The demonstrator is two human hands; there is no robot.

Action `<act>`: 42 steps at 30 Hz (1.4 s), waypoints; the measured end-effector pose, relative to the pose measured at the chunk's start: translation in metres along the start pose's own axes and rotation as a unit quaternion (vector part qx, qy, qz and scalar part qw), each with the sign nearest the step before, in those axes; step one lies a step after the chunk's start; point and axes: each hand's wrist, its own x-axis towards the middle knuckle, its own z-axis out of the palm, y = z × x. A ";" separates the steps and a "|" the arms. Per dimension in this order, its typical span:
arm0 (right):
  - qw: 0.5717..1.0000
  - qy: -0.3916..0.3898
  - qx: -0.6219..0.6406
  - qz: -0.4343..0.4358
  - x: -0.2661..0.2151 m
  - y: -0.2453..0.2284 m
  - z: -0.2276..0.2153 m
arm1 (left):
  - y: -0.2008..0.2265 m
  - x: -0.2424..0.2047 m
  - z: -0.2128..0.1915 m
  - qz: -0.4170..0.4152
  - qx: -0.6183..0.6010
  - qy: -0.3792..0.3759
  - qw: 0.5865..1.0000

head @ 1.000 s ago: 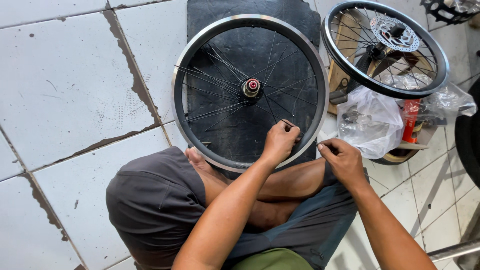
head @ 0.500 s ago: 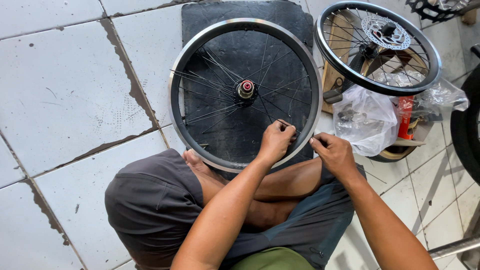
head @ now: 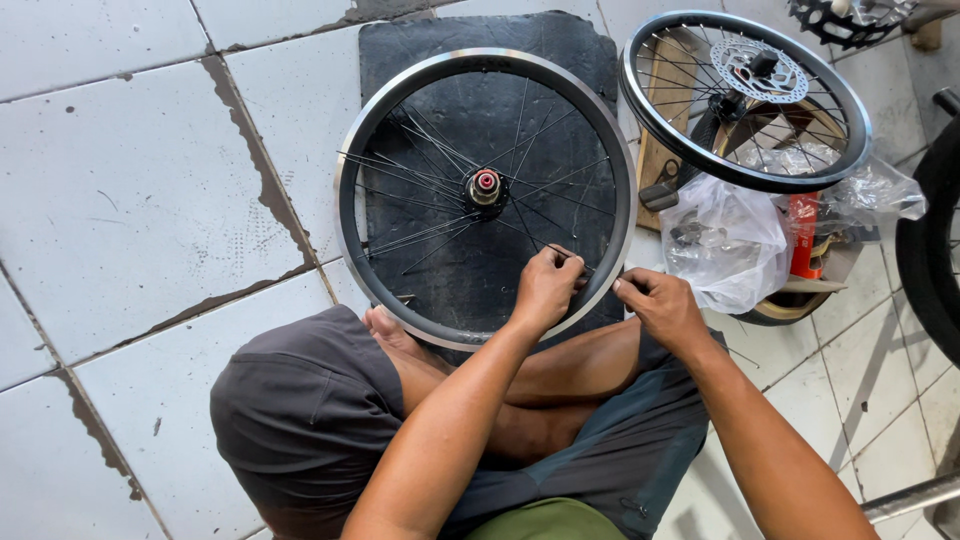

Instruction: The person is sitting on the floor assembling a bicycle wheel by hand. They insert spokes into the rim and hub, then attach and tighten nipples to secure the spokes in place.

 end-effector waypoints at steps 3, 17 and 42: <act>1.000 -0.005 0.005 0.000 -0.002 -0.006 0.000 | 0.000 0.001 0.001 0.002 0.001 0.004 1.000; 0.999 -0.021 0.016 -0.022 0.007 0.003 -0.002 | -0.011 0.009 0.001 0.006 -0.004 0.002 1.000; 0.994 -0.065 0.029 0.079 0.029 -0.010 -0.005 | 0.031 -0.024 -0.008 0.488 0.649 0.113 0.573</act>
